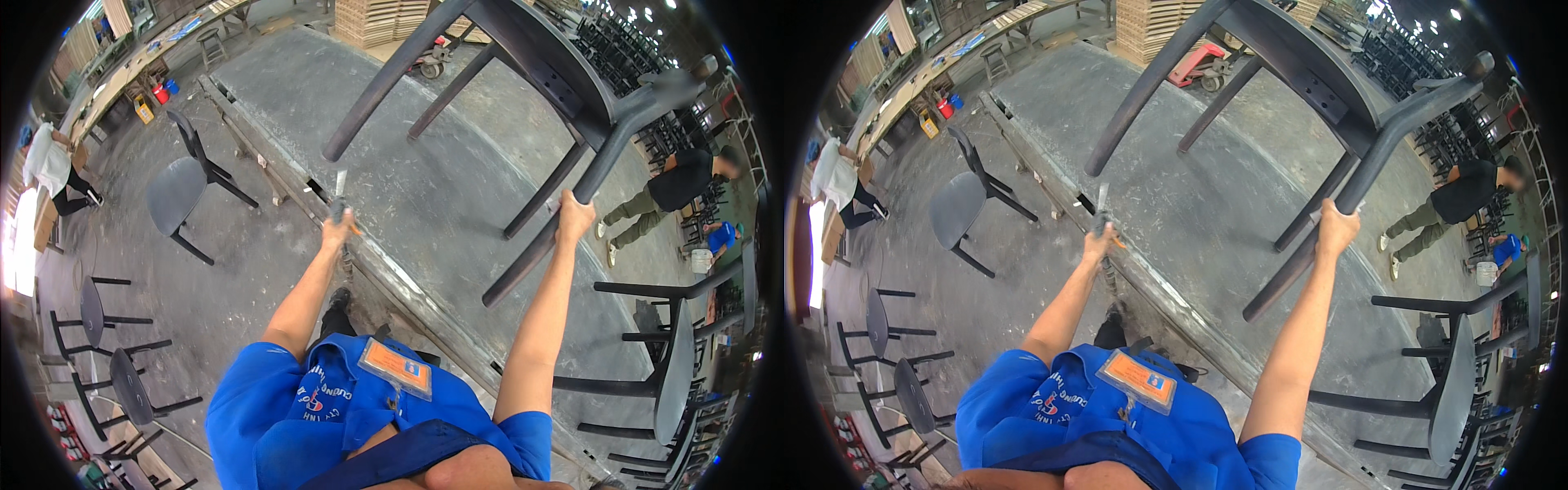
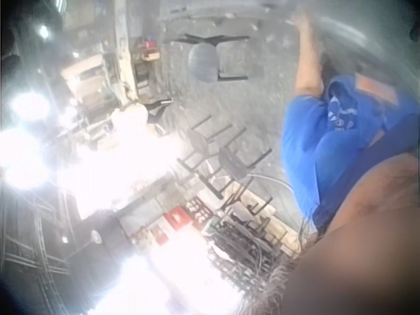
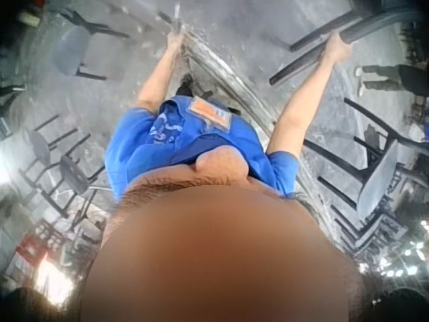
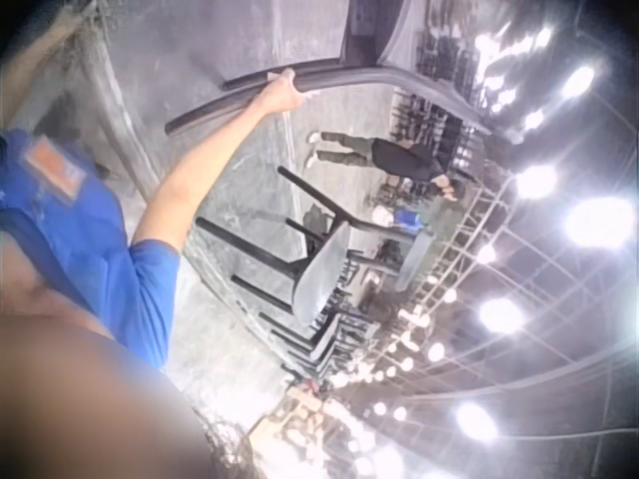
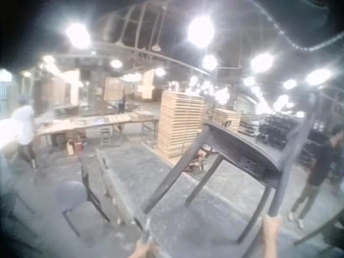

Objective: The person wipes a black chair with a white cloth, cleaning the legs, seat, and backrest. They rotate the chair to reach all sides and then place it upright on the floor.

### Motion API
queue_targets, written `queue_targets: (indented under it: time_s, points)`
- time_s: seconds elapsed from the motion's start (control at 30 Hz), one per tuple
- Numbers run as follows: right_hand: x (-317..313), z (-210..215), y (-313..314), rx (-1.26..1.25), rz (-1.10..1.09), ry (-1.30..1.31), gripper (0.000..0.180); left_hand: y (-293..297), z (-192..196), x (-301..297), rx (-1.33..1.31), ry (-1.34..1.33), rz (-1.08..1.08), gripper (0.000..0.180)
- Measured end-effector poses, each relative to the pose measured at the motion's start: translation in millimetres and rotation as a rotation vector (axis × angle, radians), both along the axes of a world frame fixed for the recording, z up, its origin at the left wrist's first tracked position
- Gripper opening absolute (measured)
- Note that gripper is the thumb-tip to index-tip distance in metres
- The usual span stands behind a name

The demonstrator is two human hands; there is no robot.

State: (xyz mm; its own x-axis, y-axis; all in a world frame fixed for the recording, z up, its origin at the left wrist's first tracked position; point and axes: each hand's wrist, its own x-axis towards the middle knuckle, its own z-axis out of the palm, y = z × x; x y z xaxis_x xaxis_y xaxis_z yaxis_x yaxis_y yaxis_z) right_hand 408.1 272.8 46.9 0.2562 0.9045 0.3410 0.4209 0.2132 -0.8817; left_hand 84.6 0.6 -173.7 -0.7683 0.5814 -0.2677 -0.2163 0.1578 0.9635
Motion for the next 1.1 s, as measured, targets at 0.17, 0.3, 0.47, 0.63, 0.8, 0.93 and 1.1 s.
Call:
queue_targets:
  time_s: [0.17,0.3,0.47,0.63,0.8,0.93,1.1]
  points:
    - [1,3,12,0.017,0.051,0.11,0.013,21,-75,-90,0.004,-0.15,0.441,0.045]
    - [8,5,24,-0.045,0.063,0.099,0.017,47,-109,-143,-0.106,0.075,0.415,0.054]
    - [13,5,29,-0.091,0.021,0.1,0.02,49,-141,-172,-0.528,0.314,0.272,0.058]
    - [9,4,14,-0.095,-0.003,0.067,0.017,53,-69,-192,-0.276,0.546,0.463,0.053]
    - [0,0,-5,-0.074,-0.055,0.021,0.017,96,133,-174,0.382,0.965,0.313,0.038]
    - [-8,-2,-19,-0.052,-0.054,0.044,0.017,167,280,-117,0.49,1.925,-0.408,0.044]
    - [-11,-6,-30,-0.048,-0.077,0.055,0.022,269,331,-53,0.238,2.487,-0.348,0.061]
